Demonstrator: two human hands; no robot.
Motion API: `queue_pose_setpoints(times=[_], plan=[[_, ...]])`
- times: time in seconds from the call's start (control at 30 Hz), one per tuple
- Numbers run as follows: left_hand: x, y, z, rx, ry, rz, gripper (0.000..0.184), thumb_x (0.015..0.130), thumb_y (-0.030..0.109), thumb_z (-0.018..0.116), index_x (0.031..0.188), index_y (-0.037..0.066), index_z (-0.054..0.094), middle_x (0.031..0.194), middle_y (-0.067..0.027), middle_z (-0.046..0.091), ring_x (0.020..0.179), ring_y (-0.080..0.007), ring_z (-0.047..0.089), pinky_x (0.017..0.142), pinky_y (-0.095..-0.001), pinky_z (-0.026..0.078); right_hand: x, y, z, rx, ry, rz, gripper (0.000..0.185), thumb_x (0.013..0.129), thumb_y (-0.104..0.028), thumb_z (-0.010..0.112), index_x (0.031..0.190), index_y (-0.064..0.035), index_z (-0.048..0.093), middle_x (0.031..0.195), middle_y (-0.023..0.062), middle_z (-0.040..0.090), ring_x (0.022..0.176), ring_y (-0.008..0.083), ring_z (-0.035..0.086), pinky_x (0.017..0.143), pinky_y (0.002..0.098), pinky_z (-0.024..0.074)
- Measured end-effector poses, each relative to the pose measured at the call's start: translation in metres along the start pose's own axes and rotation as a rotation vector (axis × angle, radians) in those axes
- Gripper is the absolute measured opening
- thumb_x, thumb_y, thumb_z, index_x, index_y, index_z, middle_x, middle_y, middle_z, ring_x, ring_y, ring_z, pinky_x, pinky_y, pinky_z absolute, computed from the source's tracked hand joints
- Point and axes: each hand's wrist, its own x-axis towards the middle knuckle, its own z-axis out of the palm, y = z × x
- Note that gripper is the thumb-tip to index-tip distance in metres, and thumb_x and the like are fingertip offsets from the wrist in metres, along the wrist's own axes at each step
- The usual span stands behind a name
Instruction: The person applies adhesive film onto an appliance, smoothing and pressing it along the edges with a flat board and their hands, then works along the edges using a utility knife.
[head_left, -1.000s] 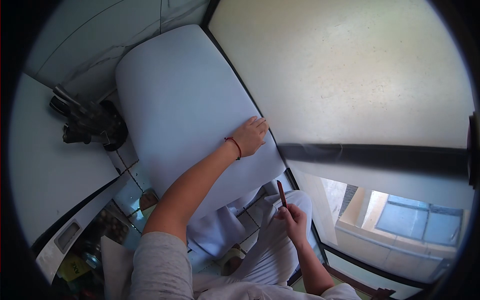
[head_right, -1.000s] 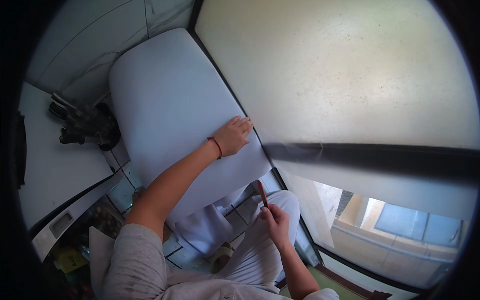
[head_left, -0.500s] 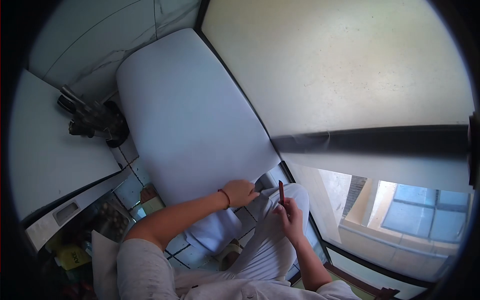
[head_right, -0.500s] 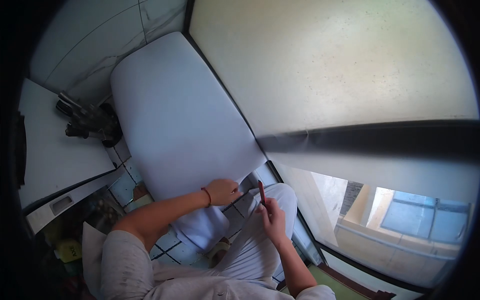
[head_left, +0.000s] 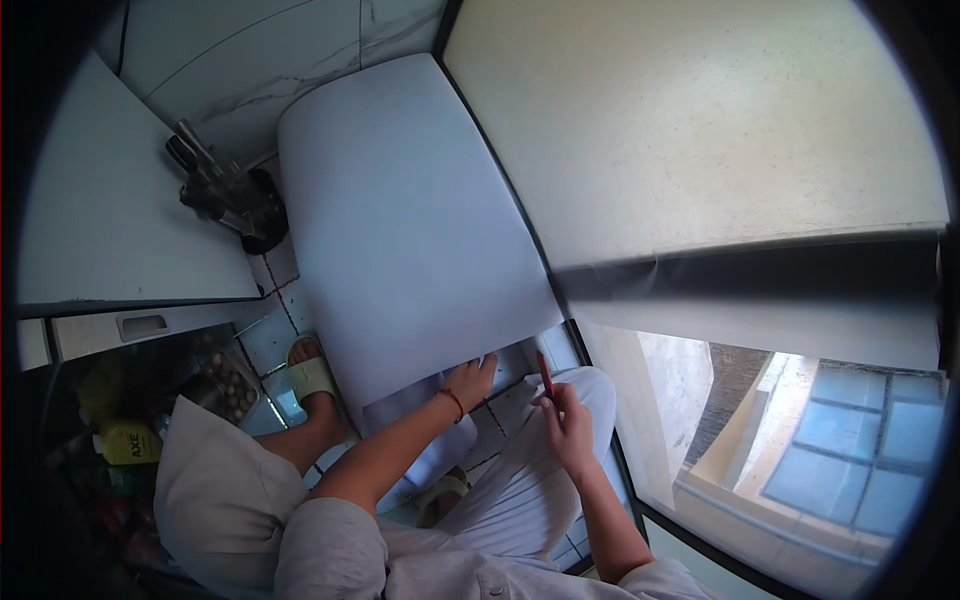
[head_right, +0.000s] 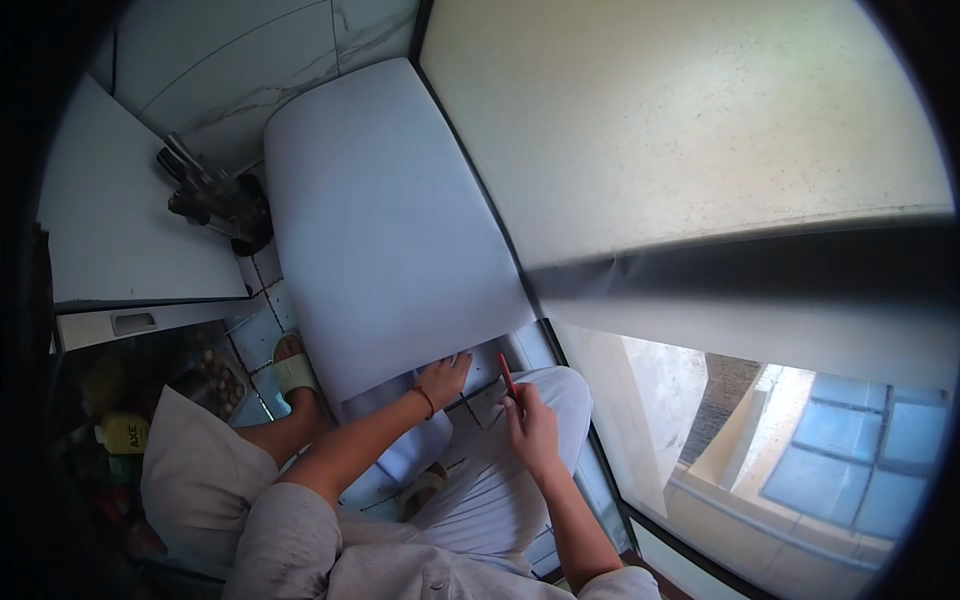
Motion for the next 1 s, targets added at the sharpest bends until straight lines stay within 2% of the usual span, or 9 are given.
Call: queue_pose_setpoints(times=[0.1, 0.2, 0.3, 0.4, 0.5, 0.7, 0.73, 0.87, 1.0], plan=[[0.007, -0.002, -0.004, 0.103, 0.14, -0.056, 0.035, 0.091, 0.019, 0.057, 0.122, 0.006, 0.067, 0.124, -0.0135, 0.063, 0.108, -0.0301, 0.066, 0.095, -0.0425, 0.054, 0.023, 0.004, 0.006, -0.171, -0.054, -0.045, 0.021, 0.096, -0.007, 0.06, 0.115, -0.0027, 0.055, 0.098, 0.0197, 0.073, 0.089, 0.0419, 0.07, 0.076, 0.0457, 0.0552], [0.004, 0.004, 0.043, -0.256, -0.042, -0.208, 0.027, 0.092, 0.017, 0.059, 0.115, 0.008, 0.068, 0.121, -0.0138, 0.063, 0.105, -0.0322, 0.067, 0.094, -0.0452, 0.054, 0.061, -0.005, 0.02, -0.223, 0.033, -0.269, 0.021, 0.098, -0.007, 0.057, 0.117, -0.0025, 0.051, 0.104, 0.0197, 0.072, 0.092, 0.0451, 0.068, 0.079, 0.0492, 0.0535], [-0.008, -0.002, 0.039, -0.086, 0.062, -0.127, 0.024, 0.093, 0.015, 0.059, 0.113, 0.007, 0.068, 0.12, -0.0147, 0.063, 0.101, -0.0324, 0.068, 0.087, -0.0444, 0.058, 0.091, -0.001, 0.039, -0.217, 0.092, -0.449, 0.021, 0.098, -0.008, 0.057, 0.117, -0.0035, 0.051, 0.105, 0.0219, 0.071, 0.092, 0.0453, 0.068, 0.076, 0.052, 0.0519], [-0.013, -0.002, 0.045, -0.09, 0.22, -0.177, 0.026, 0.093, 0.013, 0.059, 0.116, 0.004, 0.065, 0.12, -0.0162, 0.063, 0.099, -0.0323, 0.069, 0.084, -0.0441, 0.059, 0.091, -0.011, 0.047, -0.248, -0.061, -0.184, 0.02, 0.098, -0.01, 0.058, 0.116, -0.0048, 0.053, 0.098, 0.0216, 0.072, 0.092, 0.0448, 0.068, 0.076, 0.0499, 0.0531], [-0.02, -0.002, 0.027, -0.236, -0.065, -0.216, 0.031, 0.092, 0.011, 0.058, 0.121, 0.001, 0.061, 0.123, -0.0184, 0.062, 0.101, -0.0334, 0.069, 0.085, -0.0457, 0.058, 0.081, -0.006, 0.049, -0.237, -0.085, -0.1, 0.018, 0.096, -0.011, 0.061, 0.113, -0.0045, 0.059, 0.091, 0.0204, 0.073, 0.089, 0.0407, 0.071, 0.076, 0.045, 0.0549], [-0.022, -0.008, -0.004, -0.601, -0.344, -0.3, 0.042, 0.085, 0.007, 0.061, 0.126, -0.001, 0.057, 0.129, -0.0209, 0.059, 0.106, -0.039, 0.066, 0.091, -0.0498, 0.055, 0.064, 0.017, 0.044, -0.202, -0.099, -0.054, 0.018, 0.087, -0.01, 0.07, 0.103, -0.003, 0.074, 0.089, 0.0166, 0.075, 0.084, 0.031, 0.075, 0.077, 0.0368, 0.0565], [-0.028, -0.003, 0.003, -0.549, -0.273, -0.308, 0.04, 0.081, 0.007, 0.064, 0.12, -0.001, 0.061, 0.127, -0.0215, 0.06, 0.109, -0.0408, 0.065, 0.093, -0.0508, 0.054, 0.066, 0.026, 0.043, -0.175, -0.129, -0.038, 0.02, 0.084, -0.01, 0.072, 0.103, -0.0037, 0.076, 0.088, 0.0147, 0.075, 0.083, 0.0305, 0.075, 0.077, 0.0364, 0.0564], [-0.022, -0.013, -0.028, -0.539, -0.817, 0.169, 0.02, 0.084, 0.012, 0.066, 0.099, 0.001, 0.069, 0.115, -0.0207, 0.067, 0.106, -0.0395, 0.066, 0.089, -0.0511, 0.053, 0.081, 0.01, -0.006, -0.29, -0.104, -0.069, 0.018, 0.086, -0.013, 0.071, 0.103, -0.0085, 0.075, 0.088, 0.0162, 0.074, 0.082, 0.0379, 0.071, 0.073, 0.0443, 0.0548], [-0.005, -0.025, -0.075, -0.584, -0.69, 0.193, 0.018, 0.086, 0.016, 0.066, 0.099, 0.003, 0.07, 0.097, -0.0186, 0.071, 0.096, -0.0383, 0.069, 0.084, -0.0524, 0.054, 0.058, 0.029, -0.058, -0.296, 0.159, -0.057, 0.015, 0.089, -0.008, 0.07, 0.103, -0.0055, 0.072, 0.082, 0.0162, 0.073, 0.074, 0.0328, 0.071, 0.069, 0.0412, 0.0541]])
